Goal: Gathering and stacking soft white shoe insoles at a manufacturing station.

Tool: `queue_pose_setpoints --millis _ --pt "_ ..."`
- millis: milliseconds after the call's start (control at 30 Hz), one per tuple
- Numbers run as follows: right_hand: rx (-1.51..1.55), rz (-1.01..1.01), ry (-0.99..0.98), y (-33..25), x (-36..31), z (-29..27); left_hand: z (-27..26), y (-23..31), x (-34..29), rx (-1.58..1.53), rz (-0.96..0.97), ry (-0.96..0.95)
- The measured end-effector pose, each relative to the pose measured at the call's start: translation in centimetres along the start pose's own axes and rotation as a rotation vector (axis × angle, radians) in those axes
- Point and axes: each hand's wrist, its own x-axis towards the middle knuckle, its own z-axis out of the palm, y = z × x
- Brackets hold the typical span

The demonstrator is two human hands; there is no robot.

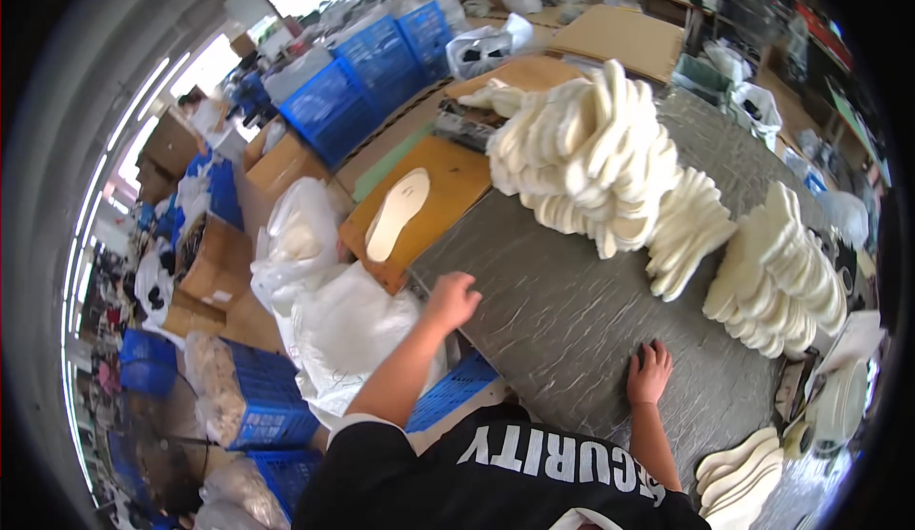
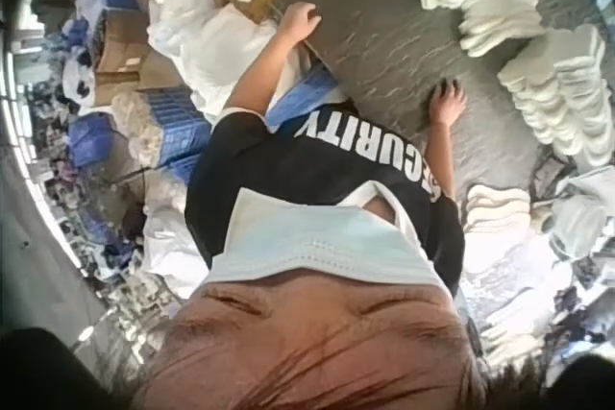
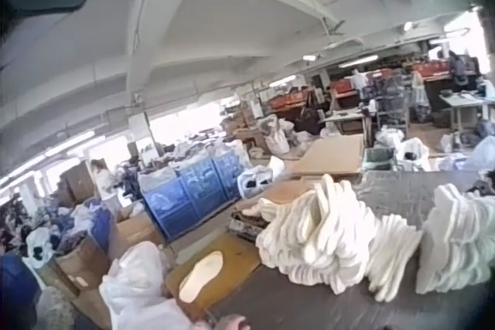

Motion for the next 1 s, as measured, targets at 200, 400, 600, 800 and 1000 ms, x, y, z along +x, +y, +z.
queue_pose_setpoints --millis 200,400,600,800,1000 --pt "-0.020 0.038 0.004 0.8 0.3 0.0 -5.3 -13.4 4.0 0.135 -0.564 -0.032" --pt "-0.117 0.077 -0.062 -0.7 0.7 -1.0 -6.3 -24.7 9.3 0.130 -0.835 -0.022" --pt "-0.218 0.099 -0.093 0.2 0.2 -0.7 -5.1 -30.0 11.2 -0.024 -0.843 0.009" --pt "-0.234 0.122 -0.084 -0.8 0.5 -1.1 -7.5 -24.3 12.0 0.131 -0.532 -0.001" --pt "-0.273 0.162 -0.101 -0.6 0.7 -0.7 -11.0 -18.0 10.5 0.239 -0.009 0.129"
